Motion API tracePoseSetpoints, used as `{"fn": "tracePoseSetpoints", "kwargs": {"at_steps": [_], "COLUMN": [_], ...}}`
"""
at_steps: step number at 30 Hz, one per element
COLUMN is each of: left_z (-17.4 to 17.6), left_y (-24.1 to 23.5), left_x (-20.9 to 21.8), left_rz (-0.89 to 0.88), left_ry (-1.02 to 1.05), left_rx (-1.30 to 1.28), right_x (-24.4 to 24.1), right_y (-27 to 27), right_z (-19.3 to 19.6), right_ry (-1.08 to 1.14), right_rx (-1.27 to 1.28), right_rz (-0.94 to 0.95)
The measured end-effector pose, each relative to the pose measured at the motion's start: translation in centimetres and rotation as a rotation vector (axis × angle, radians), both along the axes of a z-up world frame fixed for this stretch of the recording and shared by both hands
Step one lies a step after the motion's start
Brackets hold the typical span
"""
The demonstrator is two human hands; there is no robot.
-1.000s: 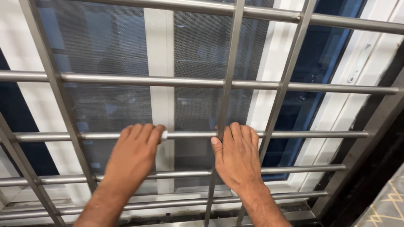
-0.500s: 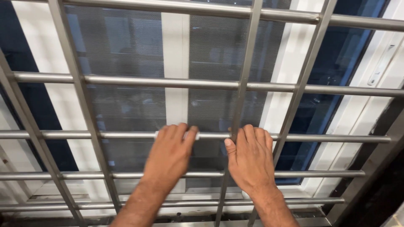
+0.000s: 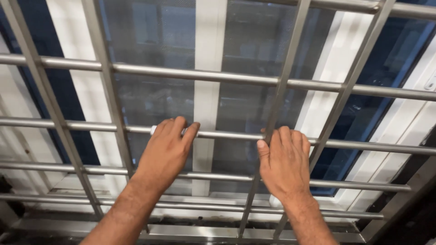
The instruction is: The person wipes the horizontal and vertical bars of a metal window grille using a white cloth. They systematically clean each bar, moving from left to right and top to bottom, while holding the grille with their other hand for stability.
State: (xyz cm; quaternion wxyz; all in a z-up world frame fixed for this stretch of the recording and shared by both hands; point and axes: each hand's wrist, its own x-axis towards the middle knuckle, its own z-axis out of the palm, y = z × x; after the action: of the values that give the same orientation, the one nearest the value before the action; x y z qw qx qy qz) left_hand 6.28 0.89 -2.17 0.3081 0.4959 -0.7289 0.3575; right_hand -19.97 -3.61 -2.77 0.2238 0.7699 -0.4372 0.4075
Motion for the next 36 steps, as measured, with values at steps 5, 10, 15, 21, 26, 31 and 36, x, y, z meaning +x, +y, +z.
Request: {"fn": "tracePoseSetpoints", "kwargs": {"at_steps": [5,10,15,21,26,31,36], "left_z": [0.0,-0.8,0.0,-1.2,-0.4,-0.7,0.0], "left_y": [0.6,-0.2,-0.2,-0.9,0.9,0.6,0.6], "left_x": [3.0,2.8,-0.5,3.0,5.5,3.5,2.3], "left_rz": [0.068,0.101,-0.014,0.092,0.192,0.181,0.047], "left_ry": [-0.119,-0.113,-0.042,-0.164,-0.204,-0.156,-0.111], "left_rx": [0.012,-0.002,0.047,-0.010,0.018,-0.020,0.037], "right_x": [0.1,-0.1,0.0,-0.2,0.1,0.2,0.2], "right_y": [0.0,-0.3,-0.3,-0.6,-0.1,-0.1,0.0], "right_z": [-0.1,-0.3,-0.4,-0.6,-0.2,-0.3,-0.1], "right_ry": [0.002,0.016,0.011,0.030,0.009,-0.009,0.003], "right_rx": [0.022,-0.011,0.044,0.033,0.024,0.025,0.043], "right_rz": [-0.013,-0.020,-0.033,-0.040,-0.025,-0.032,-0.054]}}
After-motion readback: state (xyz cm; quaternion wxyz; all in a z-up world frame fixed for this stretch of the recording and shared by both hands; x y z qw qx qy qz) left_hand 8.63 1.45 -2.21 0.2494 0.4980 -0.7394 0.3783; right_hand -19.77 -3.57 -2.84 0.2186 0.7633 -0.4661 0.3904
